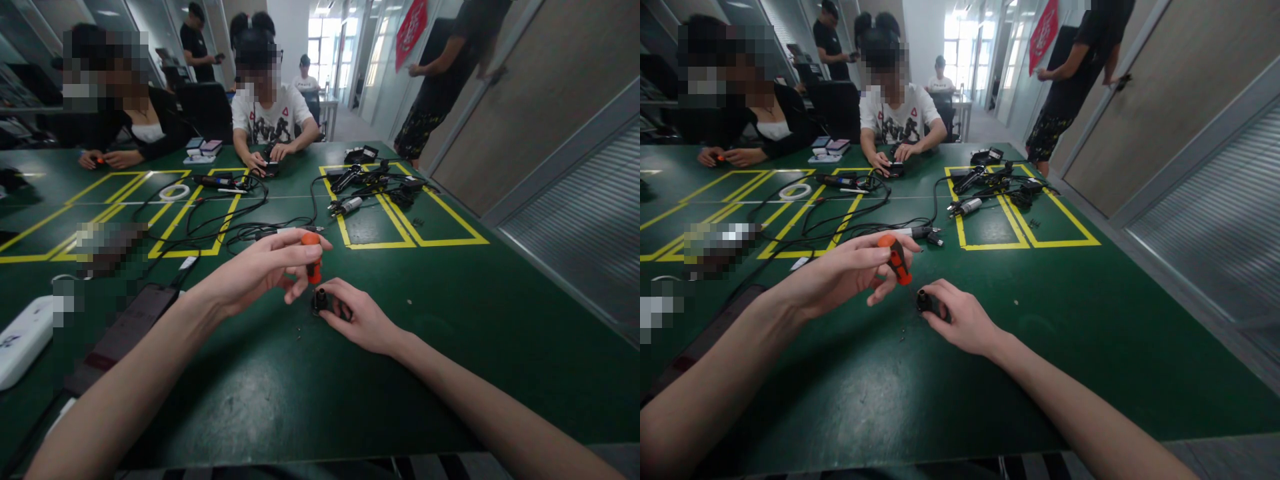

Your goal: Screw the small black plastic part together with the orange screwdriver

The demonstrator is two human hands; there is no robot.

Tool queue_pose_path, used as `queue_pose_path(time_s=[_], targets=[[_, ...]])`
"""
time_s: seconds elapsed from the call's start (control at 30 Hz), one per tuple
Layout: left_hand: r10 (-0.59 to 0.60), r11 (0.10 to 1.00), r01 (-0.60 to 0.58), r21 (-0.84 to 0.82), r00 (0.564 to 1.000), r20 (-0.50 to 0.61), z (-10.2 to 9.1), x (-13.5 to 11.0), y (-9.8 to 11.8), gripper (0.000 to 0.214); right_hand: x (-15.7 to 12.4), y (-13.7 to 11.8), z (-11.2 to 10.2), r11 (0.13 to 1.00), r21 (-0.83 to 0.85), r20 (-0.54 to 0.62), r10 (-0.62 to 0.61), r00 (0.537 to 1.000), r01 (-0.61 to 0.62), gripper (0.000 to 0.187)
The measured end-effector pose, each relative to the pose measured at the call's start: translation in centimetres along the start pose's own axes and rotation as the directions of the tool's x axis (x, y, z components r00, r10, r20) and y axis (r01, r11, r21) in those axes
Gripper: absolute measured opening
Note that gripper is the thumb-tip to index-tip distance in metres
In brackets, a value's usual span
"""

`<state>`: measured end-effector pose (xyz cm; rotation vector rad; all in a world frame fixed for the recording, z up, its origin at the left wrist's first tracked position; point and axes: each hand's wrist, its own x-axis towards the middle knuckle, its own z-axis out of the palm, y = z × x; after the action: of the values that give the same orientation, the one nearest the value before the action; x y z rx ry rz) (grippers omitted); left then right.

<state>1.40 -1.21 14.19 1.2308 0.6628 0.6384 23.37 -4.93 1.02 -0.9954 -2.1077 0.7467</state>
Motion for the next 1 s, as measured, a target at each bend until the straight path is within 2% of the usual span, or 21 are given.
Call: queue_pose_path(time_s=[0.13, 0.23, 0.43, 0.6, 0.73, 0.9, 1.0], targets=[[-0.021, 0.998, 0.024, -0.051, 0.999, 0.045, -0.09, 0.07, 0.08, 0.045, -0.01, 0.11, 0.04, 1.000, 0.005, -0.002, 0.004, 1.000, -0.004, 0.024], [-0.045, 0.999, 0.045, -0.013, 0.998, 0.054, -0.22, 0.05, 0.25, 0.045, -0.07, 0.21, 0.10, 1.000, 0.014, -0.004, 0.004, 1.000, -0.004, 0.026], [-0.019, 1.000, 0.019, 0.001, 1.000, -0.010, 0.03, -0.02, 0.36, 0.047, -0.04, 0.20, 0.09, 1.000, 0.019, -0.002, 0.004, 1.000, -0.003, 0.025], [-0.006, 0.997, 0.008, -0.074, 1.000, 0.019, 0.20, -0.02, 0.33, 0.045, -0.03, 0.11, 0.08, 1.000, 0.016, -0.001, 0.014, 1.000, -0.014, 0.025], [-0.033, 0.999, 0.034, -0.017, 0.998, 0.044, 0.09, -0.01, 0.33, 0.044, -0.03, 0.04, 0.05, 1.000, 0.013, 0.006, 0.023, 1.000, -0.023, 0.023], [-0.022, 0.996, 0.022, 0.090, 1.000, -0.003, 0.11, -0.04, 0.31, 0.049, 0.02, 0.00, -0.08, 1.000, 0.003, 0.008, 0.010, 1.000, -0.010, 0.024], [-0.019, 0.995, 0.021, 0.099, 1.000, -0.018, 0.15, -0.05, 0.34, 0.051, 0.03, 0.02, -0.08, 1.000, 0.004, 0.006, 0.011, 1.000, -0.011, 0.025]])
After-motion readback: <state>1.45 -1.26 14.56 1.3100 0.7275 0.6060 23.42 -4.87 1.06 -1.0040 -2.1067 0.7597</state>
